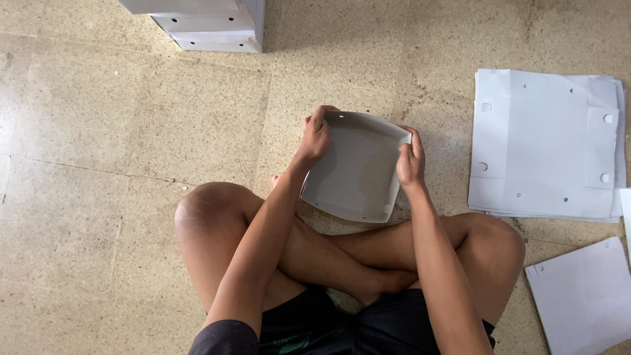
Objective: The person sits on the floor and assembles a white cardboard box by hand. They fold the flaps of the box body and insert a separate flat piece to form the bottom, then press the edges to secure the structure.
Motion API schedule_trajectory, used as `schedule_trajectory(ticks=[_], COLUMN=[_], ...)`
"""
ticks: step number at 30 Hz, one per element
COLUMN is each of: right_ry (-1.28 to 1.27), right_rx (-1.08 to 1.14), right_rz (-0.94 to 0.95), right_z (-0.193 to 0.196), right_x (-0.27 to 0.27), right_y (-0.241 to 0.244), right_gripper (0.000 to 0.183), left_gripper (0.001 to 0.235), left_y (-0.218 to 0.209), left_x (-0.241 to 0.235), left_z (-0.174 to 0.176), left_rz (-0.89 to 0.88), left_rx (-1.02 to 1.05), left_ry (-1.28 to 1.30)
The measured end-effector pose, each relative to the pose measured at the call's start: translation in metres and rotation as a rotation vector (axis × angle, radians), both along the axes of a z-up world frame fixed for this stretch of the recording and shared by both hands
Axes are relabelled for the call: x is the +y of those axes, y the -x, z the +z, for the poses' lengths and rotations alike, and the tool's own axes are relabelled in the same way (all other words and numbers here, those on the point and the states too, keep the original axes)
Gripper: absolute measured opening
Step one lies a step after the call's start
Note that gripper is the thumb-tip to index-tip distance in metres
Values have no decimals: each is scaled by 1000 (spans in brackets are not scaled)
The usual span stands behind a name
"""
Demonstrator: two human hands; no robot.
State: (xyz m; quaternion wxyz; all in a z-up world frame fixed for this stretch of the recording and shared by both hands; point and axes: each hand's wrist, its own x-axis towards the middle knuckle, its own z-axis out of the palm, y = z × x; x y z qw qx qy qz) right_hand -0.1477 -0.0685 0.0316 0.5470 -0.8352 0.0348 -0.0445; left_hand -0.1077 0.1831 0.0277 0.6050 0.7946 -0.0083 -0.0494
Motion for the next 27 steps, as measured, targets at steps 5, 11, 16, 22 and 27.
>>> schedule_trajectory(ticks=[5,11,16,22,27], right_ry=[24,120,132,194,454], right_rx=[15,-74,93,388,598], right_rz=[-55,-92,-111,222,495], right_z=[-13,-36,29,147,117], right_x=[9,10,15,-22,-6], right_y=[-3,-14,-12,21,74], right_gripper=[26,13,26,100,136], left_gripper=[38,27,31,122,148], left_y=[-8,-9,-10,48,104], left_x=[-17,-22,-2,48,40], left_z=[-33,-37,-3,162,31], left_rz=[108,93,87,-139,-474], left_rx=[98,121,165,444,330], left_ry=[-11,-83,-22,-291,-841])
